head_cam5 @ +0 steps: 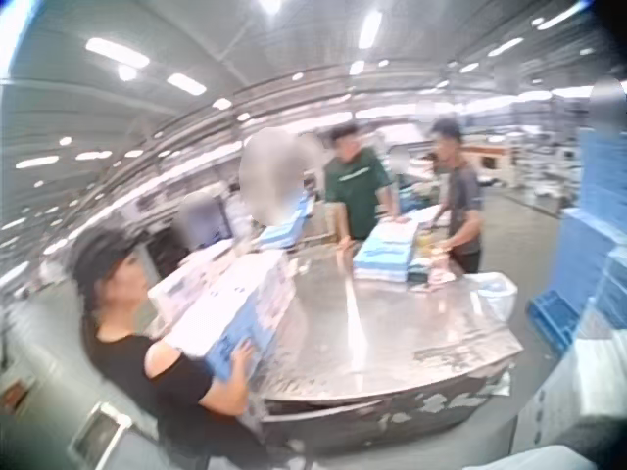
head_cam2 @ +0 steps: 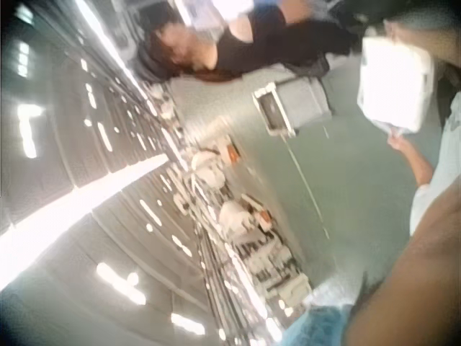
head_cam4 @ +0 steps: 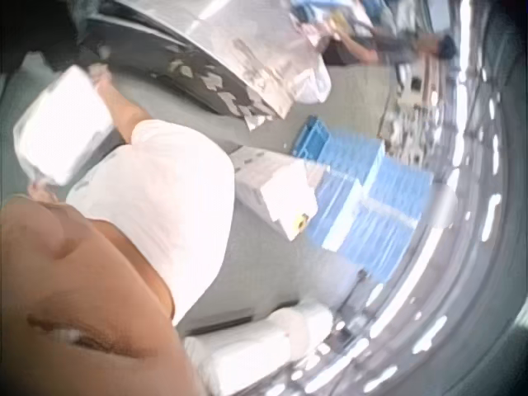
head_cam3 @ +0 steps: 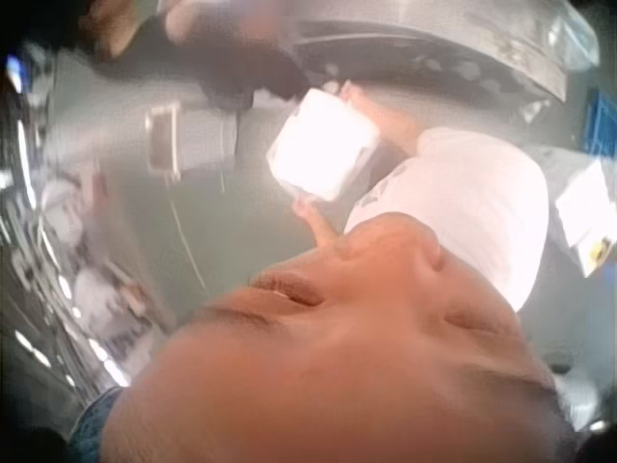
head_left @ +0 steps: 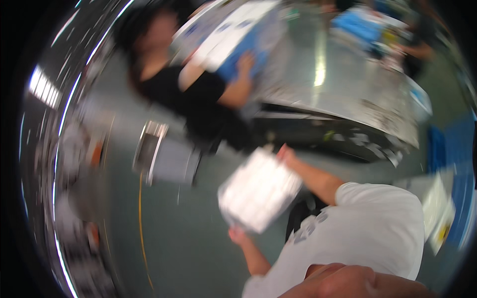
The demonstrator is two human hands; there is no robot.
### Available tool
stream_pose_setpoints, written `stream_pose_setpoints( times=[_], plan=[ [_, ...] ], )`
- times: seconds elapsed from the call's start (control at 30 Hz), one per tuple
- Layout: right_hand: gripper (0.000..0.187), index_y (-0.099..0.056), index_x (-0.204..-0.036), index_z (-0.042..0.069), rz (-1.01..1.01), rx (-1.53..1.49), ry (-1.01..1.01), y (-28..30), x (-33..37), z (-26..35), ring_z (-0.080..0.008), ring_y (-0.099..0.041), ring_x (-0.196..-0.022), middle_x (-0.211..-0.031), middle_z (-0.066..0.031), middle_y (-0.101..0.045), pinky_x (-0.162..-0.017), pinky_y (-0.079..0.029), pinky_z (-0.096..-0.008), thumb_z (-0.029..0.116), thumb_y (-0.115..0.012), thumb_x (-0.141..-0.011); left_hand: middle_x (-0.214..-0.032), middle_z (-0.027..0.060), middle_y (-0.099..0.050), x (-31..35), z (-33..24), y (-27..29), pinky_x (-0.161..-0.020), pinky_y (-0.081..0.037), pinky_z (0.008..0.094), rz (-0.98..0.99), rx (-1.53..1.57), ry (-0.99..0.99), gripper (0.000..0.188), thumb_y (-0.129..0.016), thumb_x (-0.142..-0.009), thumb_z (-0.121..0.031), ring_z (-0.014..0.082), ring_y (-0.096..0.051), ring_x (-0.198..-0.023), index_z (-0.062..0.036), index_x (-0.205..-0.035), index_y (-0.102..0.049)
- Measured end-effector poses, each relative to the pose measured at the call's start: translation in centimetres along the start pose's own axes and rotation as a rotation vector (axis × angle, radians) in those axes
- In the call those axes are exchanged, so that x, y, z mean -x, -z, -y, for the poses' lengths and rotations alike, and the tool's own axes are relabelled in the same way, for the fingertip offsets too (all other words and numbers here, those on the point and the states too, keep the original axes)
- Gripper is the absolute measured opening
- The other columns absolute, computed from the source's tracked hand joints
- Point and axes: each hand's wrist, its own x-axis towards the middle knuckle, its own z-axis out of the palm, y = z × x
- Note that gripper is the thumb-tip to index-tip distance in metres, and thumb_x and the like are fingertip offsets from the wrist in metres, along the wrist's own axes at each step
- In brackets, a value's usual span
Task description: The person scans several white packages with a handheld device and stacks them onto a blue pallet.
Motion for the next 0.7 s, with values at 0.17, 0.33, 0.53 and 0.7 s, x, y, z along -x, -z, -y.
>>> stream_pose_setpoints(
  times=[0.17, 0.33, 0.53, 0.7],
  plan=[
    [0.049, -0.045, -0.059, 0.009, -0.089, 0.127, -0.075, -1.2, 8.2, -2.0, -0.0182, -0.047, -0.046, -0.053, -0.0060, -0.047, -0.047, -0.040, -0.0314, 0.045, -0.033, -0.090, -0.080, 0.0107, -0.049, 0.8, 0.9, 3.7, -0.070, -0.045, 0.0346, -0.001, -0.659, -0.016, 0.015, -0.059, -0.072, -0.005, 0.0207, -0.050, -0.073, -0.0018, -0.080, -0.046],
    [0.045, -0.040, -0.060, 0.011, -0.013, 0.059, -0.031, 2.6, 15.4, 0.4, -0.0166, -0.044, -0.049, -0.052, -0.0030, -0.040, -0.053, -0.039, -0.0312, 0.043, -0.033, -0.091, -0.075, 0.0089, -0.046, 2.7, 1.3, 2.7, -0.068, -0.043, 0.0344, 0.097, -0.545, 0.229, 0.013, -0.055, -0.072, -0.005, 0.0199, -0.047, -0.069, -0.0038, -0.075, -0.043],
    [0.045, -0.043, -0.059, 0.011, -0.167, -0.060, 0.184, 11.6, 18.7, -0.9, -0.0159, -0.045, -0.050, -0.056, -0.0032, -0.046, -0.052, -0.040, -0.0322, 0.045, -0.039, -0.088, -0.069, 0.0068, -0.042, 4.6, 0.5, 0.6, -0.067, -0.041, 0.0341, 0.214, -0.451, 0.372, 0.013, -0.051, -0.071, -0.006, 0.0190, -0.044, -0.065, -0.0063, -0.070, -0.038],
    [0.039, -0.047, -0.068, 0.006, -0.569, -0.179, 0.146, 19.4, 25.9, 1.5, -0.0181, -0.048, -0.046, -0.059, -0.0065, -0.049, -0.043, -0.041, -0.0336, 0.040, -0.044, -0.087, -0.064, 0.0050, -0.038, 8.1, -0.6, 1.9, -0.065, -0.039, 0.0339, 0.209, -0.394, 0.460, 0.014, -0.047, -0.070, -0.007, 0.0183, -0.041, -0.062, -0.0083, -0.065, -0.035]
  ],
)
